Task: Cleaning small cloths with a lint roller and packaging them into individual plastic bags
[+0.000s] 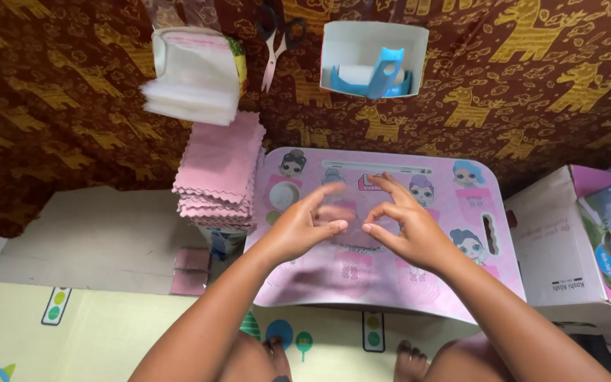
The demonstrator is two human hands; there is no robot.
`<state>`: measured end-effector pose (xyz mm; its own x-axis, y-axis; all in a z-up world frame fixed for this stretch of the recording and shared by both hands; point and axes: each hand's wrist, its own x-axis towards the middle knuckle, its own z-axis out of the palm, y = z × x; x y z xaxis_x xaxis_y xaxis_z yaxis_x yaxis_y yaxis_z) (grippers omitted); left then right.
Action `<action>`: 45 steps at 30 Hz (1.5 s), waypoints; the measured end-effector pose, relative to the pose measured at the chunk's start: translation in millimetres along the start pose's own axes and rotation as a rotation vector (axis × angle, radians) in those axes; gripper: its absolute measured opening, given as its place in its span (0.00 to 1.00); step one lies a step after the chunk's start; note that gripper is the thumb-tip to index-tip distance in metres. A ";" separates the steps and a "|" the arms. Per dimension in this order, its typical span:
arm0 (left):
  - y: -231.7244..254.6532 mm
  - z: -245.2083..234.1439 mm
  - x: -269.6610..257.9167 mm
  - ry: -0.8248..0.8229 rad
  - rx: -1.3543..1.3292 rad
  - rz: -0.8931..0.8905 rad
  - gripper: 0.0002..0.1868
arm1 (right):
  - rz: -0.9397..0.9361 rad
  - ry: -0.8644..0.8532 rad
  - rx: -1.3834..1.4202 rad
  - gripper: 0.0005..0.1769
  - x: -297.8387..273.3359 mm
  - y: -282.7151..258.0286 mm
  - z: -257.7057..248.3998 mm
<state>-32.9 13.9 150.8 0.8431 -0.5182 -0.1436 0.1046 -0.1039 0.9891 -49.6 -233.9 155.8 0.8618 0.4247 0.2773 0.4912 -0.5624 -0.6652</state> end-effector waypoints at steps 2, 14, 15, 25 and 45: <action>2.9 0.6 -5.4 0.034 0.115 0.071 0.43 | 0.031 -0.030 0.012 0.05 0.2 5.3 3.4; 0.6 -7.7 -14.7 0.042 0.569 0.282 0.27 | 0.026 -0.147 -0.086 0.07 8.7 -3.4 11.5; -3.8 -9.1 -13.0 0.028 0.517 0.219 0.27 | 0.002 -0.155 -0.129 0.07 8.9 -4.0 12.0; -14.7 -20.6 -7.2 -0.018 0.385 0.063 0.11 | -0.049 -0.238 -0.306 0.05 18.1 0.4 21.0; -5.7 -47.8 -22.1 0.117 0.458 -0.109 0.08 | 0.295 -0.411 -0.467 0.36 -3.8 137.6 91.8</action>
<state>-27.0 66.5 150.0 0.8966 -0.3871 -0.2152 -0.0249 -0.5292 0.8481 3.1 -247.8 -0.4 0.8954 0.3895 -0.2158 0.3260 -0.9035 -0.2781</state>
